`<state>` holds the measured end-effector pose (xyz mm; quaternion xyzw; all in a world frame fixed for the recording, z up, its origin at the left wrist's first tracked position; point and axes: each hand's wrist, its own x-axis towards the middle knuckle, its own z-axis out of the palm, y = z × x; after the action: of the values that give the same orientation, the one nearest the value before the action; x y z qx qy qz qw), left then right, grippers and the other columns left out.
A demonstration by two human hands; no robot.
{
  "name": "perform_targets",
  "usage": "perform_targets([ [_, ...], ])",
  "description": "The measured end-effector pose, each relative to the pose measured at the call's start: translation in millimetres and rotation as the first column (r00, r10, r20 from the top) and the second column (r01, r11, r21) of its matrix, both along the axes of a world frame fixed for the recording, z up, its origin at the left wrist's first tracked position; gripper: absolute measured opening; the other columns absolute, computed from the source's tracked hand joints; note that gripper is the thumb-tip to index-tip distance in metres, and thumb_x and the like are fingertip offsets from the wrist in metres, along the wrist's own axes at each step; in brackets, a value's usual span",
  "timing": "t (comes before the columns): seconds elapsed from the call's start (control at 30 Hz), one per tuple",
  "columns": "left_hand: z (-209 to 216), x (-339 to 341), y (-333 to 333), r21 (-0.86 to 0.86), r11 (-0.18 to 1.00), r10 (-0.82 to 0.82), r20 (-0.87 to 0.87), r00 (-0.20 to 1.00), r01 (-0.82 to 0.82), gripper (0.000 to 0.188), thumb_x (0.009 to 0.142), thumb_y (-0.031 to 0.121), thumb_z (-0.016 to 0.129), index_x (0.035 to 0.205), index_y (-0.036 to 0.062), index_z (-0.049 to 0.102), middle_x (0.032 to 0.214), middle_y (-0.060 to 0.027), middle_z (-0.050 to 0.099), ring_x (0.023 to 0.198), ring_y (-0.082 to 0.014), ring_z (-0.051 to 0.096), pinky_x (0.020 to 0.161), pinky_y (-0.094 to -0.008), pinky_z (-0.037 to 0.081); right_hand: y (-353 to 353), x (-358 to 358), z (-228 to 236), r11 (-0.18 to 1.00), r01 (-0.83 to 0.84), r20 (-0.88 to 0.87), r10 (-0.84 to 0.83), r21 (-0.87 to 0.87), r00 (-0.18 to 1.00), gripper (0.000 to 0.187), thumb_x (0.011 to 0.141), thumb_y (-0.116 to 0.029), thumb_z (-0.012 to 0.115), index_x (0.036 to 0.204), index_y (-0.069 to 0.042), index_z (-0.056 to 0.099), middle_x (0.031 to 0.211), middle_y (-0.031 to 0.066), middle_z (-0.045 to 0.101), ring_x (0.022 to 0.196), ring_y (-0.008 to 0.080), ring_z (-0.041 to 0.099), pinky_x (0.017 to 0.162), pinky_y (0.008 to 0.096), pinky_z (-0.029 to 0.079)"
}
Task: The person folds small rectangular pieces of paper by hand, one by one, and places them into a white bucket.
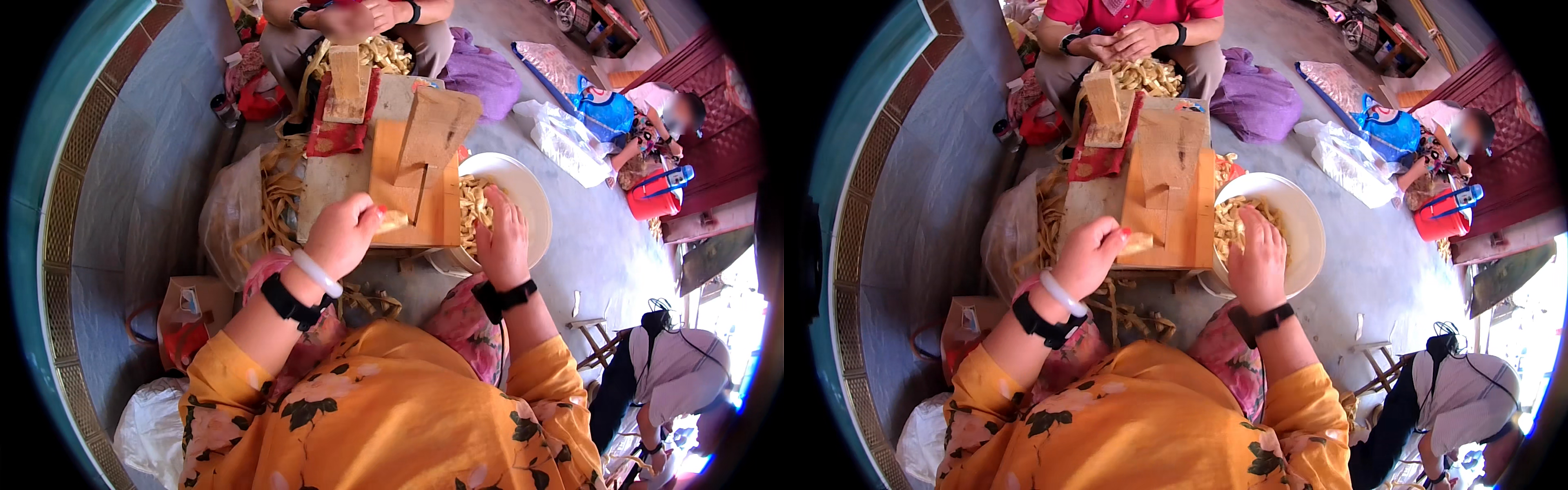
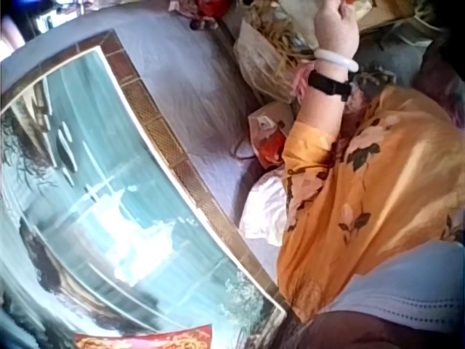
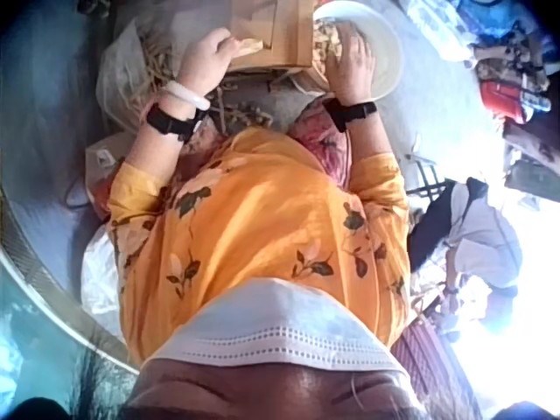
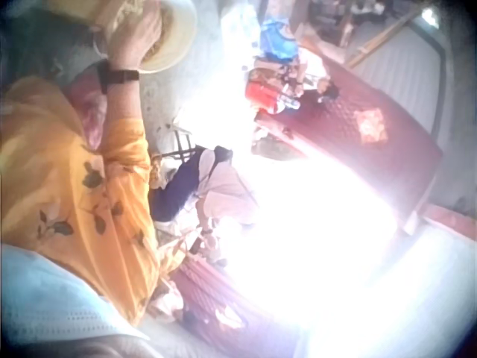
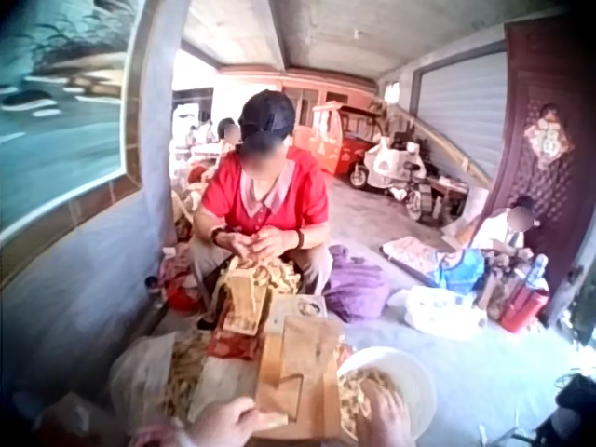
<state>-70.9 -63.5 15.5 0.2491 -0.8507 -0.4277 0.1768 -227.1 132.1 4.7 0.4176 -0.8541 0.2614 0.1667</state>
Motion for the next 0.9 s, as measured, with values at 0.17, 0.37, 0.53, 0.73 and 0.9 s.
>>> perform_targets([
  [0.17,10,25,45,0.829,0.474,-0.272,-0.181,0.945,0.296,0.016,0.096,0.016,0.047,0.087,0.0045,0.055,0.063,0.0036,0.045,0.056,-0.0050,0.040,0.051,-0.0193,0.033,3,76,37,0.813,-0.580,-0.003,0.580,-0.051,0.814,0.042,0.068,-0.002,0.065,0.109,-0.003,0.056,0.103,0.0113,0.061,0.092,0.0261,0.059,0.078,0.0362,0.047],
  [0.37,4,50,38,0.896,0.267,-0.382,-0.240,0.893,0.355,0.014,0.092,0.014,0.047,0.090,0.0036,0.055,0.062,0.0007,0.048,0.052,-0.0082,0.039,0.050,-0.0228,0.031,24,66,24,0.863,-0.478,-0.011,0.482,-0.164,0.876,0.031,0.070,0.001,0.062,0.101,-0.003,0.058,0.072,0.0061,0.058,0.062,0.0258,0.057,0.057,0.0369,0.046],
  [0.53,8,51,54,0.830,0.109,0.050,-0.554,0.831,0.547,0.031,0.084,0.017,0.056,0.109,-0.0015,0.057,0.083,-0.0060,0.062,0.070,-0.0118,0.055,0.068,-0.0230,0.044,27,104,29,0.662,-0.725,0.146,0.749,-0.190,0.646,0.034,0.070,0.003,0.060,0.103,-0.003,0.055,0.073,0.0096,0.059,0.065,0.0290,0.059,0.058,0.0384,0.047],
  [0.73,15,48,66,-0.358,0.842,-0.501,-0.240,0.831,0.404,0.035,0.075,-0.004,0.050,0.107,0.0052,0.061,0.091,-0.0132,0.061,0.078,-0.0330,0.057,0.073,-0.0389,0.048,27,106,22,0.726,-0.629,0.414,0.681,-0.278,0.604,0.023,0.076,0.005,0.060,0.097,-0.003,0.055,0.081,0.0092,0.062,0.073,0.0288,0.062,0.063,0.0378,0.049],
  [0.9,-17,62,56,0.471,0.596,-0.730,-0.018,0.683,0.650,0.016,0.085,0.006,0.056,0.100,0.0028,0.060,0.093,-0.0068,0.062,0.085,-0.0209,0.060,0.079,-0.0313,0.047,30,106,15,0.707,-0.697,0.066,0.706,-0.120,0.705,0.021,0.074,-0.005,0.065,0.093,-0.006,0.057,0.078,0.0068,0.061,0.063,0.0245,0.059,0.058,0.0347,0.045],
])
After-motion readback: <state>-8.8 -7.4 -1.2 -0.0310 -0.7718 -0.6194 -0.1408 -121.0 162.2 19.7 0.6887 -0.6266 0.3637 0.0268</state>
